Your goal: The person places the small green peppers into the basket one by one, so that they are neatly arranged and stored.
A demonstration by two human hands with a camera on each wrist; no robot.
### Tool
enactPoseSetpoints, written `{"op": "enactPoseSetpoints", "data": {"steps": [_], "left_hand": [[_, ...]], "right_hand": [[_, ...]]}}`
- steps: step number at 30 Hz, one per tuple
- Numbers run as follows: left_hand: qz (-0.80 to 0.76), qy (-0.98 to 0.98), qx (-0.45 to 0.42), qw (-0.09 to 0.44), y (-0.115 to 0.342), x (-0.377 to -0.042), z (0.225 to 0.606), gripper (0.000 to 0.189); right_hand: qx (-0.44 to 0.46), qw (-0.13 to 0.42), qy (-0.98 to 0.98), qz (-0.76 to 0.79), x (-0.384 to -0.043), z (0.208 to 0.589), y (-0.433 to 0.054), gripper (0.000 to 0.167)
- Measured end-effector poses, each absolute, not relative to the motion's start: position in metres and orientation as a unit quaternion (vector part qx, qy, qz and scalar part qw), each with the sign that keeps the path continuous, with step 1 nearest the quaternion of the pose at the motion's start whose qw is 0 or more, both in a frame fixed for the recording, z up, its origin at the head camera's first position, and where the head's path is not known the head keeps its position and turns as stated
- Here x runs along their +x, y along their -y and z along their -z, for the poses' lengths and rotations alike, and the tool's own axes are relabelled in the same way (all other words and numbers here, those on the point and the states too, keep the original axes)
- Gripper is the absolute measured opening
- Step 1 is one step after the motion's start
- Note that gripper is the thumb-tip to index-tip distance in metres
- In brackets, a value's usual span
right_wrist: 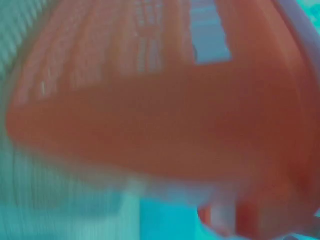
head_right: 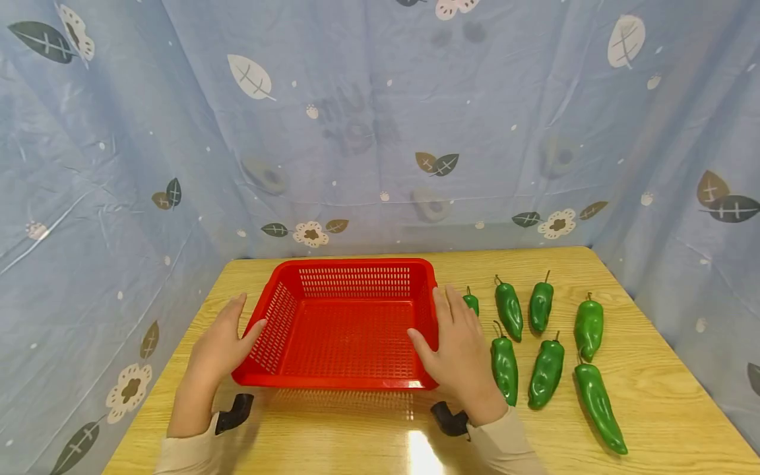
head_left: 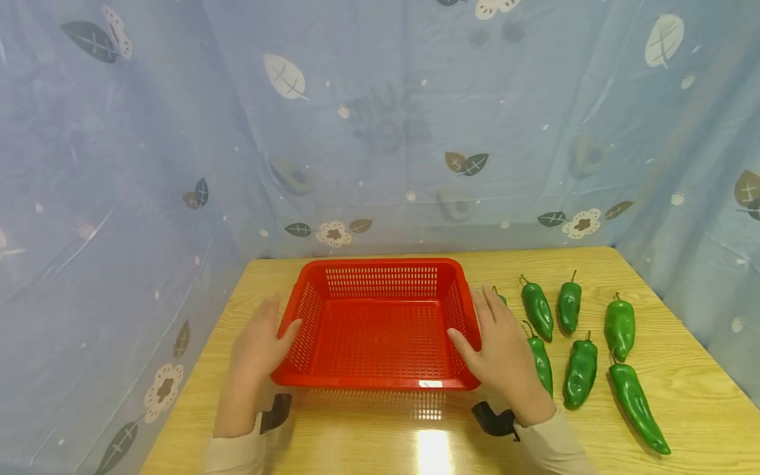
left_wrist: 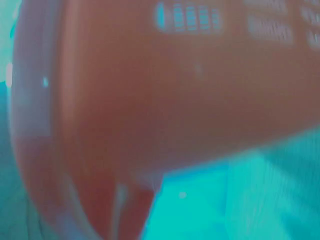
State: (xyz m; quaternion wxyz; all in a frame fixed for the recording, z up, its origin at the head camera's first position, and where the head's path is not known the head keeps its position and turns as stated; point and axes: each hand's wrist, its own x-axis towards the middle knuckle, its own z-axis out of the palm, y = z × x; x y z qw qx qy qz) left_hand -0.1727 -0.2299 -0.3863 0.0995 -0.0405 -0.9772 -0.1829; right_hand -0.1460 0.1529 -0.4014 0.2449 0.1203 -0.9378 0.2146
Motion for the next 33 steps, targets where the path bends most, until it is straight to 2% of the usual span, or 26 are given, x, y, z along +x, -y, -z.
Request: {"op": "enactPoseSetpoints", "data": {"steps": [4, 7, 14, 21, 28, 33], "left_hand": [[0.286, 0.957, -0.027, 0.028, 0.248, -0.177, 0.388, 0.071], [0.361, 0.932, -0.032, -0.003, 0.258, -0.182, 0.394, 0.070], [0.512, 0.855, -0.048, -0.072, 0.272, -0.190, 0.414, 0.063], [0.570, 0.815, -0.050, -0.086, 0.274, -0.194, 0.423, 0.058], [0.588, 0.800, -0.058, -0.106, 0.275, -0.199, 0.424, 0.055], [0.604, 0.787, -0.065, -0.110, 0.281, -0.200, 0.424, 0.052]], "right_hand": [[0.111, 0.271, 0.928, -0.230, -0.145, 0.397, -0.183, 0.073], [0.101, 0.287, 0.922, -0.241, -0.141, 0.393, -0.210, 0.072], [0.057, 0.265, 0.924, -0.270, -0.122, 0.390, -0.281, 0.070], [-0.022, 0.232, 0.936, -0.264, -0.104, 0.406, -0.350, 0.071], [-0.073, 0.196, 0.919, -0.333, -0.089, 0.436, -0.399, 0.064], [-0.053, 0.111, 0.933, -0.338, -0.091, 0.448, -0.412, 0.069]]}}
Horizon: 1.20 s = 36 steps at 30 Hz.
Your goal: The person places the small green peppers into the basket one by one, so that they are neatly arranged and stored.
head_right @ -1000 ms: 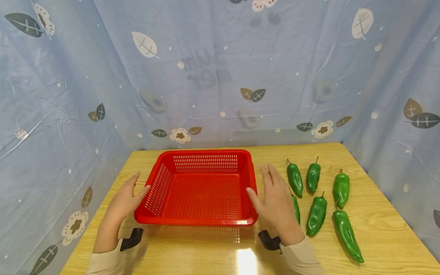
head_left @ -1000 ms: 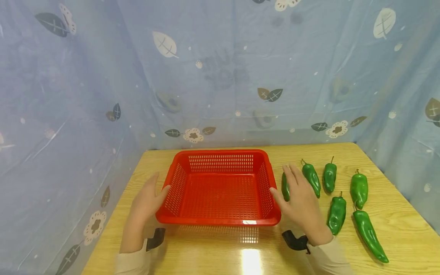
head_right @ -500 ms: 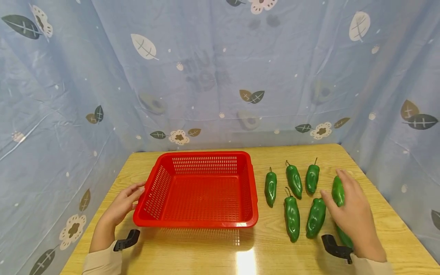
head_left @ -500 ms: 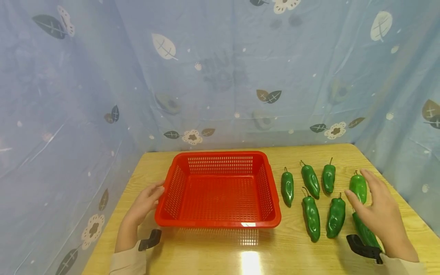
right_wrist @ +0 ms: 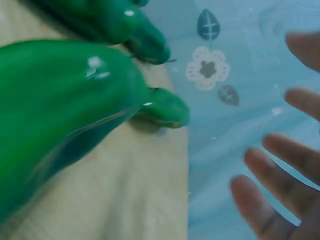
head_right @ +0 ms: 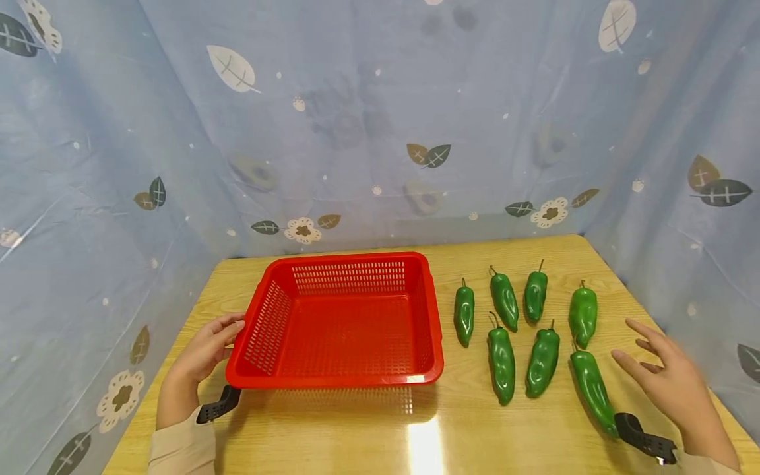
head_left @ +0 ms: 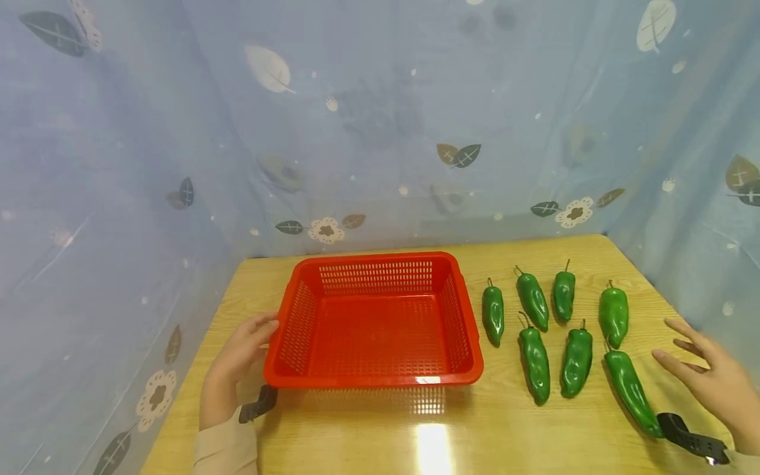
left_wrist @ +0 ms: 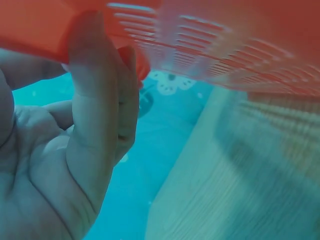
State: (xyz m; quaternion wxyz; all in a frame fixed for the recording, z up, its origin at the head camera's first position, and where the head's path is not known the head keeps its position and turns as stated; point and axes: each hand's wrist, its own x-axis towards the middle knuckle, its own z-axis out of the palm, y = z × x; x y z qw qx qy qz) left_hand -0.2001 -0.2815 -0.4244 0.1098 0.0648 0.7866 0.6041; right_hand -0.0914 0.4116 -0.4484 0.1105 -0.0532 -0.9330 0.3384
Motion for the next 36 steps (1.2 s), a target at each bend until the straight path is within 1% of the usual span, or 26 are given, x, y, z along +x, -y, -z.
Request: {"op": "enactPoseSetpoints", "data": {"steps": [3, 5, 8, 11, 14, 18, 22, 27, 36], "left_hand": [[-0.617, -0.776, 0.074, 0.112, 0.285, -0.202, 0.427, 0.051], [-0.623, -0.770, 0.083, 0.113, 0.287, -0.203, 0.430, 0.051], [-0.641, -0.752, 0.101, 0.115, 0.290, -0.203, 0.433, 0.046], [-0.667, -0.725, 0.125, 0.115, 0.294, -0.202, 0.434, 0.036], [-0.686, -0.706, 0.136, 0.113, 0.296, -0.202, 0.434, 0.029], [-0.690, -0.702, 0.132, 0.119, 0.295, -0.205, 0.435, 0.028], [-0.694, -0.696, 0.132, 0.126, 0.292, -0.209, 0.437, 0.025], [-0.693, -0.695, 0.143, 0.124, 0.290, -0.209, 0.436, 0.024], [-0.698, -0.688, 0.151, 0.129, 0.291, -0.209, 0.437, 0.025]], "right_hand": [[-0.011, 0.049, 0.942, -0.332, -0.092, 0.456, -0.415, 0.069], [0.021, 0.024, 0.944, -0.328, -0.090, 0.461, -0.417, 0.067], [0.072, 0.014, 0.941, -0.330, -0.092, 0.465, -0.417, 0.063], [0.102, 0.012, 0.938, -0.330, -0.099, 0.465, -0.415, 0.059], [0.103, -0.012, 0.938, -0.332, -0.104, 0.464, -0.412, 0.054], [0.089, -0.043, 0.938, -0.331, -0.101, 0.468, -0.413, 0.051], [0.092, -0.046, 0.937, -0.333, -0.095, 0.475, -0.416, 0.051], [0.126, -0.036, 0.928, -0.348, -0.099, 0.480, -0.419, 0.051], [0.176, -0.039, 0.901, -0.395, -0.107, 0.488, -0.419, 0.054]]}}
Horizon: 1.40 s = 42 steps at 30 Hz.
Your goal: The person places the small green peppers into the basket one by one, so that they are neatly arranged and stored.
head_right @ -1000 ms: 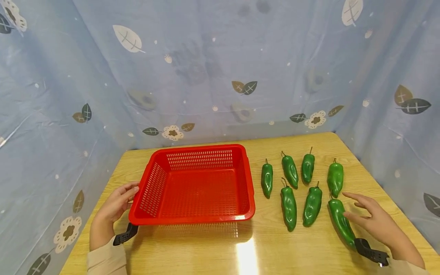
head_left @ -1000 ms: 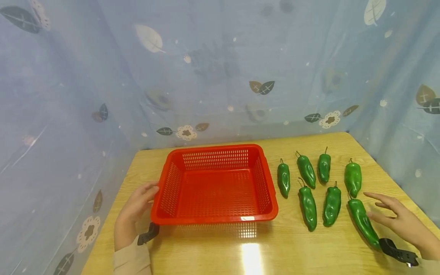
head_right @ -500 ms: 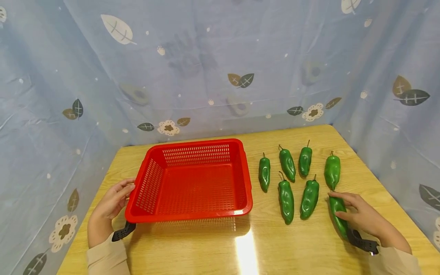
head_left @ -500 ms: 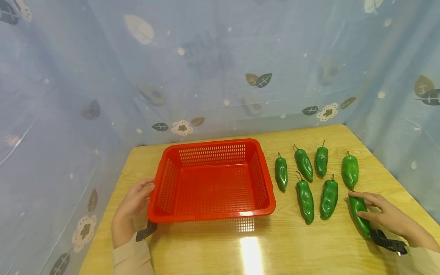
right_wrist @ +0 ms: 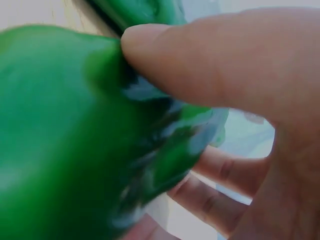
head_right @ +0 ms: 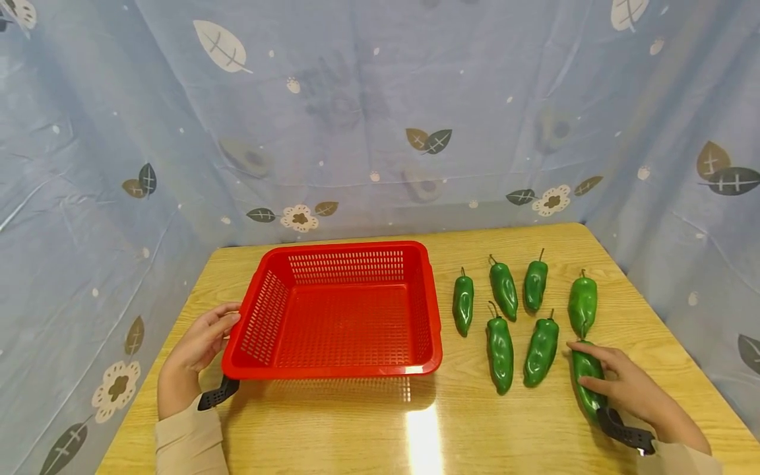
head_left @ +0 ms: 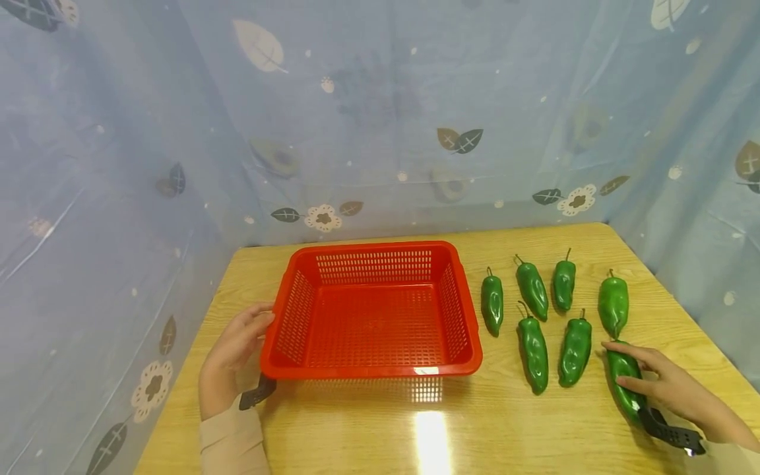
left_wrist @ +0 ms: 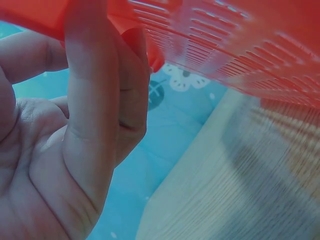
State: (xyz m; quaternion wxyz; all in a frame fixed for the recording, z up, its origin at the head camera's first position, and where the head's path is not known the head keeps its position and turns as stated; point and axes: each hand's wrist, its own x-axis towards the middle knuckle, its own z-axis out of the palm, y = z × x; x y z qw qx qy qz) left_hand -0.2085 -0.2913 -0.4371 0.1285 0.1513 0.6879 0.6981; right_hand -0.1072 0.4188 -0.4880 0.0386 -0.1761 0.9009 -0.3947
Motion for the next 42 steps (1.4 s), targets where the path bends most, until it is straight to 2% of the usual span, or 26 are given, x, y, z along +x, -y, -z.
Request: {"op": "enactPoseSetpoints", "data": {"steps": [7, 14, 18, 23, 31, 35, 42], "left_hand": [[-0.691, -0.696, 0.145, 0.130, 0.290, -0.209, 0.436, 0.026], [-0.694, -0.693, 0.148, 0.129, 0.289, -0.209, 0.435, 0.026], [-0.694, -0.693, 0.146, 0.130, 0.289, -0.208, 0.434, 0.025], [-0.701, -0.684, 0.153, 0.130, 0.291, -0.208, 0.435, 0.025], [-0.689, -0.699, 0.144, 0.125, 0.290, -0.207, 0.434, 0.038], [-0.684, -0.706, 0.138, 0.125, 0.290, -0.208, 0.434, 0.041], [-0.680, -0.712, 0.121, 0.125, 0.289, -0.208, 0.434, 0.041]], "right_hand": [[-0.172, 0.041, -0.902, 0.395, -0.106, 0.489, -0.415, 0.054], [-0.175, 0.080, -0.873, 0.448, -0.103, 0.489, -0.416, 0.054], [-0.177, 0.084, -0.862, 0.467, -0.102, 0.489, -0.417, 0.056], [-0.171, 0.062, -0.874, 0.451, -0.100, 0.489, -0.416, 0.057], [-0.089, -0.026, -0.936, 0.339, -0.093, 0.484, -0.410, 0.056], [-0.058, -0.035, -0.945, 0.321, -0.091, 0.482, -0.409, 0.059], [-0.053, -0.042, -0.948, 0.312, -0.090, 0.474, -0.405, 0.061]]}}
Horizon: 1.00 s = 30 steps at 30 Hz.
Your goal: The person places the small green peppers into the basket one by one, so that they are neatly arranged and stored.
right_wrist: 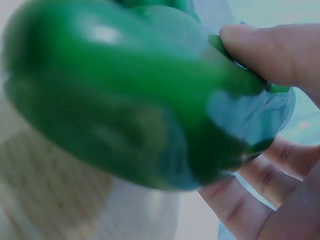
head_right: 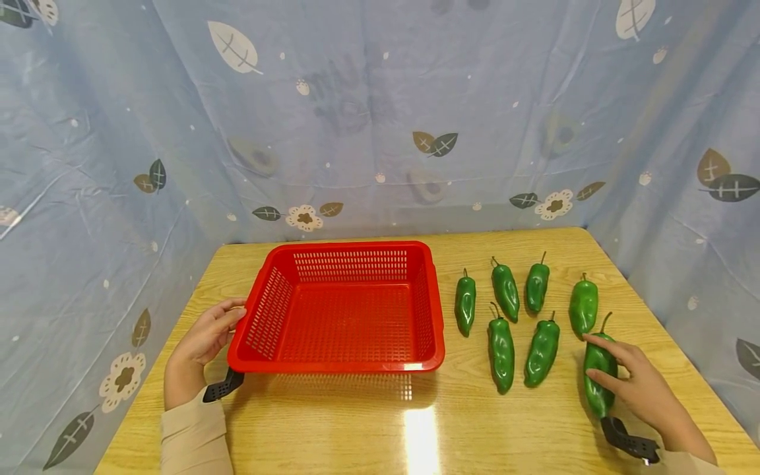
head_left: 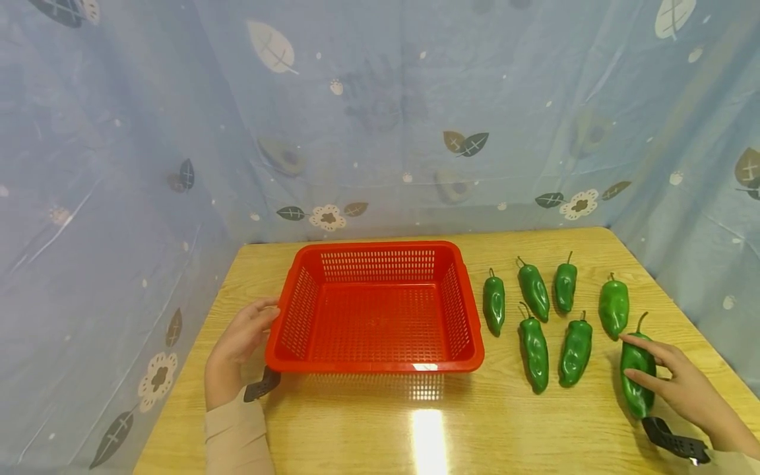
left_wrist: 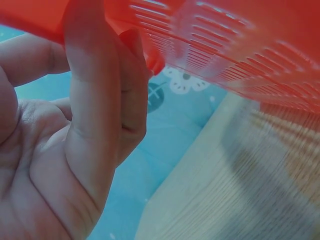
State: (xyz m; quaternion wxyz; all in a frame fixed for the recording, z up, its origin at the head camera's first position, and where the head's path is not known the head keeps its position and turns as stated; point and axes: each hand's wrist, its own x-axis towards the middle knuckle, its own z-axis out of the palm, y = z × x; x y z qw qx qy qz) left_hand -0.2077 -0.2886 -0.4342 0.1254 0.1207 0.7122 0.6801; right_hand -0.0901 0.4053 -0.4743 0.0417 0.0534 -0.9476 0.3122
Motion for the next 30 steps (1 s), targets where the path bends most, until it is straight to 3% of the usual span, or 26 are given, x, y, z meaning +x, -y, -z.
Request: {"op": "enactPoseSetpoints", "data": {"steps": [10, 24, 30], "left_hand": [[-0.690, -0.702, 0.124, 0.121, 0.289, -0.208, 0.434, 0.031], [-0.680, -0.713, 0.121, 0.123, 0.290, -0.206, 0.437, 0.043], [-0.681, -0.713, 0.117, 0.121, 0.289, -0.207, 0.437, 0.043]], "right_hand": [[0.059, 0.037, 0.949, -0.308, -0.099, 0.450, -0.385, 0.063], [0.127, 0.096, 0.935, -0.317, -0.118, 0.418, -0.350, 0.059], [0.167, 0.091, 0.925, -0.330, -0.132, 0.401, -0.325, 0.059]]}}
